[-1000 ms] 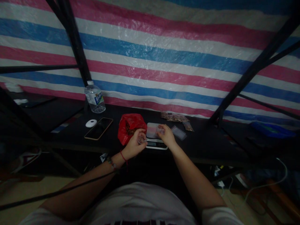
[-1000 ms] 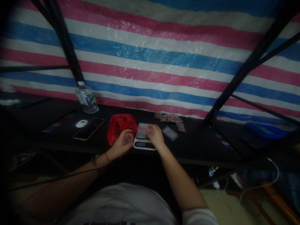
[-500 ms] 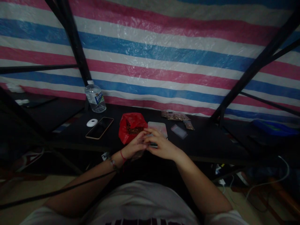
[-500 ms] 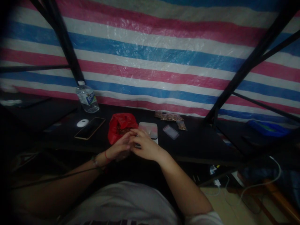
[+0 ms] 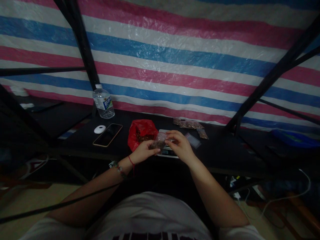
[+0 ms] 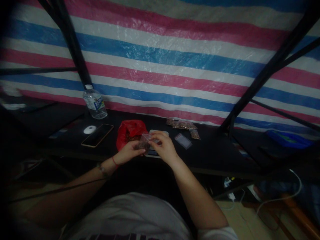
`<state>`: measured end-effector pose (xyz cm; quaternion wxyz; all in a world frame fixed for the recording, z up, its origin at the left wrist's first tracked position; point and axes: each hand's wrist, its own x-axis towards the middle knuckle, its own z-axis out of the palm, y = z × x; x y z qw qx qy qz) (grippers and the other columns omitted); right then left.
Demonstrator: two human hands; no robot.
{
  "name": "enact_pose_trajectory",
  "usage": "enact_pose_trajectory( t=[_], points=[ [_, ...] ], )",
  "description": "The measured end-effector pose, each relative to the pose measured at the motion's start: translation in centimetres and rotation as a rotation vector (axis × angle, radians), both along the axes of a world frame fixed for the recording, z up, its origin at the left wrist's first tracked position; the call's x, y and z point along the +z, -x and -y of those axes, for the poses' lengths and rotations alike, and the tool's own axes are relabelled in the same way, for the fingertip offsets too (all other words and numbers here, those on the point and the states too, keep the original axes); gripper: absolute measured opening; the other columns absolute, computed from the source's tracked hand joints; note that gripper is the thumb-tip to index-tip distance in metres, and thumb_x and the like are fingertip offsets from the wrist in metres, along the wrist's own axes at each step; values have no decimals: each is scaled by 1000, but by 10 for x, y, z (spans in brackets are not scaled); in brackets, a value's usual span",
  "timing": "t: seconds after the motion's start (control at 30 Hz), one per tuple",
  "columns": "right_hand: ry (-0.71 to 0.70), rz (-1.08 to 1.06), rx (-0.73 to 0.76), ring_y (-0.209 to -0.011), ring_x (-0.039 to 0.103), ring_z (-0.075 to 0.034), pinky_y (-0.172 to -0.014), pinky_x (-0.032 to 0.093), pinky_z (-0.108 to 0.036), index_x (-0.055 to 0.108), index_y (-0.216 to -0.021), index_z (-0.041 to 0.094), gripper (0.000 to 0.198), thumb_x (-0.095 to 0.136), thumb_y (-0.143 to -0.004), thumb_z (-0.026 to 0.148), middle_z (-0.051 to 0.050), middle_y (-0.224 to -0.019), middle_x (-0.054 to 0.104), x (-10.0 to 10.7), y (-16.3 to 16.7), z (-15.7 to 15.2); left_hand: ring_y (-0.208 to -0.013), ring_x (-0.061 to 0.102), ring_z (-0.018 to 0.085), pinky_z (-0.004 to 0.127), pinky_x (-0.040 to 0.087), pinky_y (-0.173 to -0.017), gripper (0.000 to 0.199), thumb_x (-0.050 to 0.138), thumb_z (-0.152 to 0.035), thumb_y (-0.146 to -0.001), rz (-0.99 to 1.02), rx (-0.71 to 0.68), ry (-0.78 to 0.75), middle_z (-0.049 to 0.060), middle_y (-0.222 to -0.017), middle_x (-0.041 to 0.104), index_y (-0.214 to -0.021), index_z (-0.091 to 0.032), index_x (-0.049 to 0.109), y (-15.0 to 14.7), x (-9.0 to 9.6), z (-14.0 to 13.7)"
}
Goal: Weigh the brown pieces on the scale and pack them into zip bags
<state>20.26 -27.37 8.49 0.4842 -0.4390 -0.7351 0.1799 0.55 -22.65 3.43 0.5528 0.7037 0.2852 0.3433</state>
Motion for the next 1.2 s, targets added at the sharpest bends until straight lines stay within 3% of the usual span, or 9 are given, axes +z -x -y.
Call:
enact_pose_trajectory(
  t=[0.2, 0.33, 0.43, 0.53, 0.63, 0.83, 1.2],
  points=[
    [92, 75, -38, -66, 61, -15, -59, 46, -26, 70, -76, 20, 14, 64, -81, 32, -3, -73, 68, 6, -5, 1, -61, 60, 14, 25, 48, -56, 30, 69, -38, -72, -82, -18, -64, 3, -72, 68, -88, -12, 66, 5, 6, -2],
    [95, -51, -75, -70, 63, -17, -64, 48, -27, 71, -86, 21, 14, 64, -79, 31, -4, -79, 70, 3, 1, 1, -62, 59, 14, 24, 47, -57, 29, 69, -37, -72, -110, -9, -116, 2, -71, 67, -88, -13, 67, 6, 12, 0],
    [149, -199, -75, -74, 63, -17, -67, 50, -28, 67, -104, 21, 32, 68, -75, 32, -3, -85, 70, -4, 8, 0, -66, 61, 15, 26, 49, -63, 30, 69, -37, -72, -88, 24, -112, 3, -75, 69, -89, -12, 67, 5, 12, 3],
    [229, -203, -47, -67, 60, -15, -63, 48, -27, 70, -84, 18, 20, 69, -73, 35, -2, -74, 67, -8, 12, -1, -75, 64, 18, 31, 51, -72, 34, 70, -38, -72, -45, 30, -92, 6, -84, 71, -92, -11, 67, 1, 8, 7],
    [257, -199, -47, -59, 57, -14, -58, 45, -26, 69, -69, 17, 22, 67, -75, 39, 0, -64, 64, -7, 14, 0, -86, 65, 21, 35, 52, -81, 41, 72, -39, -70, 61, 67, -88, 8, -97, 71, -101, -12, 66, -3, 8, 12],
    [232, -279, -35, -70, 63, -17, -66, 50, -30, 72, -79, 20, 21, 70, -72, 39, -2, -77, 71, -12, 17, -2, -79, 65, 20, 33, 52, -79, 28, 68, -40, -75, 119, 314, -103, 7, -85, 72, -85, -14, 71, -2, 12, 13],
    [256, -309, -69, -63, 61, -16, -62, 49, -28, 69, -76, 19, 18, 69, -72, 37, -1, -69, 68, -18, 22, -5, -72, 64, 17, 30, 52, -71, 29, 70, -42, -72, 155, 409, -85, 5, -79, 71, -82, -15, 69, 0, 14, 10]
  ],
)
